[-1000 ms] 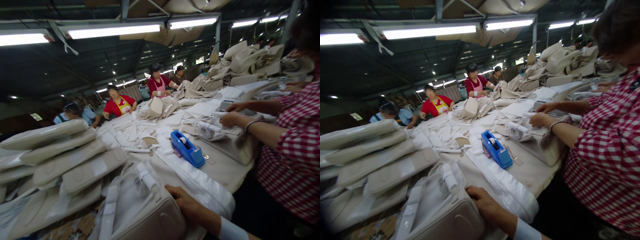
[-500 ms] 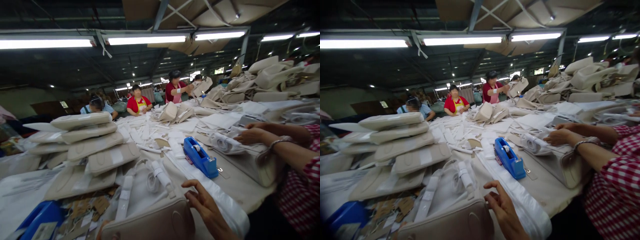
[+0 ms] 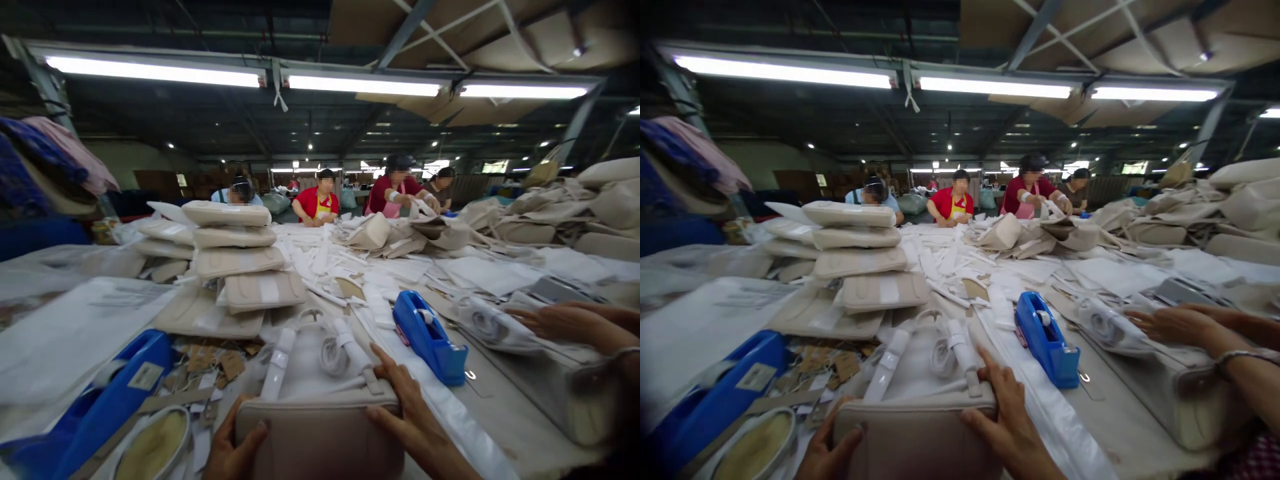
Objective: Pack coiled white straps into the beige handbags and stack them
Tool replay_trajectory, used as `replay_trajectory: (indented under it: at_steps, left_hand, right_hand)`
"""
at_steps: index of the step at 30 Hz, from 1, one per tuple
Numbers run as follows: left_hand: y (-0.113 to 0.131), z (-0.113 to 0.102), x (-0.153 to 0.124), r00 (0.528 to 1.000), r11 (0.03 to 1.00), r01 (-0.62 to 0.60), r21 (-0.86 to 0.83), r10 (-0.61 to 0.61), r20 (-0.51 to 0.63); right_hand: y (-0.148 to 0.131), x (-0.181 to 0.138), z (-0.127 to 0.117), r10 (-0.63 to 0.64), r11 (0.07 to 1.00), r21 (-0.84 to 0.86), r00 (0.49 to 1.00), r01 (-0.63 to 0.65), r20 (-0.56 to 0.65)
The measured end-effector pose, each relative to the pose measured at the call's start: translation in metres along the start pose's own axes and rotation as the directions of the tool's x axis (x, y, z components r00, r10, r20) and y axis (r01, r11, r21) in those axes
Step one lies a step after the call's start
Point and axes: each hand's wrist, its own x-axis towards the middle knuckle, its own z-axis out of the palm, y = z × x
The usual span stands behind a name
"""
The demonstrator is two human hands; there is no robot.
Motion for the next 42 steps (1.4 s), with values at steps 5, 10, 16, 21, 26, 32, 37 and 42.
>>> replay_trajectory:
  at_steps: [5, 10, 16, 21, 26, 32, 37, 42]
  left_hand:
    - [-0.001, -0.009, 0.000, 0.990, 0.987, -0.120, 0.104, 0.111, 0.088]
    - [0.003, -0.006, -0.004, 0.978, 0.970, -0.182, 0.158, 0.162, 0.132]
    - [0.004, -0.003, -0.003, 0.964, 0.936, -0.266, 0.232, 0.260, 0.054]
    - [0.005, 0.001, 0.003, 0.962, 0.904, -0.261, 0.338, 0.271, 0.019]
    - [0.014, 0.010, 0.009, 0.970, 0.879, -0.228, 0.418, 0.240, 0.026]
    - [0.007, 0.010, 0.016, 0.972, 0.866, -0.185, 0.465, 0.230, -0.041]
    - [-0.001, 0.016, 0.027, 0.986, 0.843, -0.086, 0.530, 0.148, -0.077]
    - [0.002, 0.025, 0.035, 0.988, 0.780, -0.002, 0.625, 0.099, -0.120]
  right_hand:
    - [0.019, -0.001, 0.002, -0.143, 0.987, -0.085, 0.989, 0.139, -0.047]
    - [0.003, -0.003, 0.005, -0.031, 0.995, 0.096, 0.998, 0.036, -0.048]
    - [-0.011, -0.004, 0.004, -0.017, 0.981, 0.192, 0.998, 0.030, -0.067]
    - [-0.019, -0.007, 0.011, -0.017, 0.966, 0.254, 0.991, 0.051, -0.133]
    - [-0.007, -0.001, 0.020, 0.015, 0.951, 0.306, 0.982, 0.044, -0.187]
    - [0.020, 0.018, 0.027, 0.052, 0.981, 0.194, 0.985, -0.020, -0.166]
    - [0.023, 0.033, 0.039, 0.154, 0.974, 0.193, 0.970, -0.118, -0.186]
    - [0.029, 0.049, 0.048, 0.159, 0.984, 0.113, 0.972, -0.140, -0.173]
